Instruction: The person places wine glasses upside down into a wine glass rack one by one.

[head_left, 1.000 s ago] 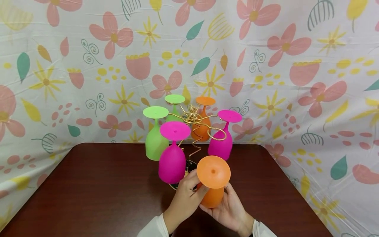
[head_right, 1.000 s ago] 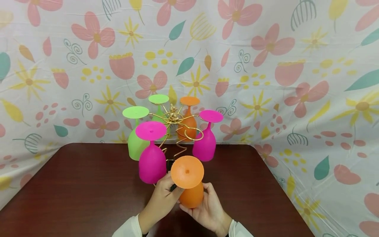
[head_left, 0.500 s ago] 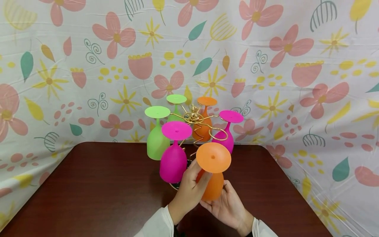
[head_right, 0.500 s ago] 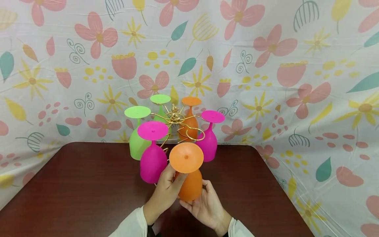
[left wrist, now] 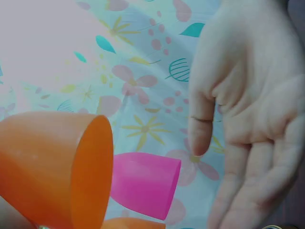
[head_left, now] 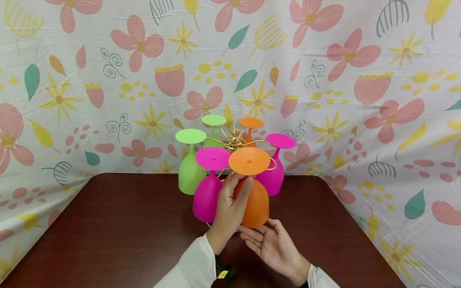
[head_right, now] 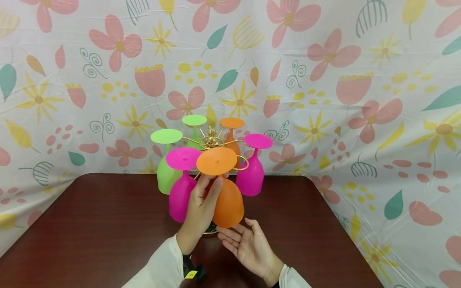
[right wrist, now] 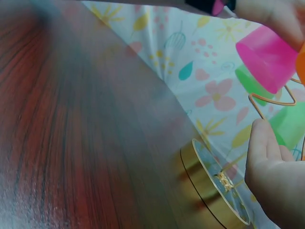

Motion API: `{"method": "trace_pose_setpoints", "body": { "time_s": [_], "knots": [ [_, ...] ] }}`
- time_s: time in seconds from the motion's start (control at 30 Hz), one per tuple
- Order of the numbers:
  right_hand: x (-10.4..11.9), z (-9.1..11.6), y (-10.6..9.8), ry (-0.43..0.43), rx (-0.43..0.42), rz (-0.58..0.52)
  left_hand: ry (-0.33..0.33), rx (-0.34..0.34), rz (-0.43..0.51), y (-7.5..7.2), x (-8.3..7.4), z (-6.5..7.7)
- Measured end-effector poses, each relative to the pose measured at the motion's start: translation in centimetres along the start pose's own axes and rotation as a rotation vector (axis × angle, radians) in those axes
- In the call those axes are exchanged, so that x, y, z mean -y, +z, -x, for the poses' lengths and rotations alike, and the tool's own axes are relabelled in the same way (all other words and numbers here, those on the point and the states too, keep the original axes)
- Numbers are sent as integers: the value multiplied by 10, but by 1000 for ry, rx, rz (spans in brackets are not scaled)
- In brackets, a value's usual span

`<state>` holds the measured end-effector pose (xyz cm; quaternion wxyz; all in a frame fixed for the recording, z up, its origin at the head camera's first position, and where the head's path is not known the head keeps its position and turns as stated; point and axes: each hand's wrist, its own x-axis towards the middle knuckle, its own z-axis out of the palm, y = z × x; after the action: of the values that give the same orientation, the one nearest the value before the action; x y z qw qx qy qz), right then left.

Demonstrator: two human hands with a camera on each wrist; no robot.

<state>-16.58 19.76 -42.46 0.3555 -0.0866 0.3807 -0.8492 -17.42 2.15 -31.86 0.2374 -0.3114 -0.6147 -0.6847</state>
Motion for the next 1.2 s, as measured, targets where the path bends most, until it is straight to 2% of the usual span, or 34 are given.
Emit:
{"method": "trace_pose_setpoints", "body": {
  "time_s": [0.07, 0.2, 0.3, 0.37, 0.53, 0.6, 0.67, 0.93, 1.2],
  "knots": [
    [1, 0, -1, -2, -4, 22, -16, -17, -15, 1, 6, -3],
    [4, 2, -5, -3, -20, 93, -136, -34, -40, 0, -12, -9],
    [6, 5, -6, -22, -78, 230, -217, -30, -70, -1, -21, -13],
    [7, 7, -5, -64, -146, 445, -236, -24, -81, -1, -18, -15],
    [4, 11, -1, -154, -439, 1223, -253, -11, -86, -2, 3, -17],
    [2, 12, -1, -161, -515, 1401, -255, -6, -88, -2, 10, -18],
    [1, 12, -1, -170, -530, 1480, -254, -3, -98, -2, 13, -20],
    [1, 12, -5, -211, -522, 1669, -254, 19, -186, -5, 18, -24],
    [5, 14, -9, -220, -535, 1711, -242, 111, -297, -4, 24, -23]
  ]
}}
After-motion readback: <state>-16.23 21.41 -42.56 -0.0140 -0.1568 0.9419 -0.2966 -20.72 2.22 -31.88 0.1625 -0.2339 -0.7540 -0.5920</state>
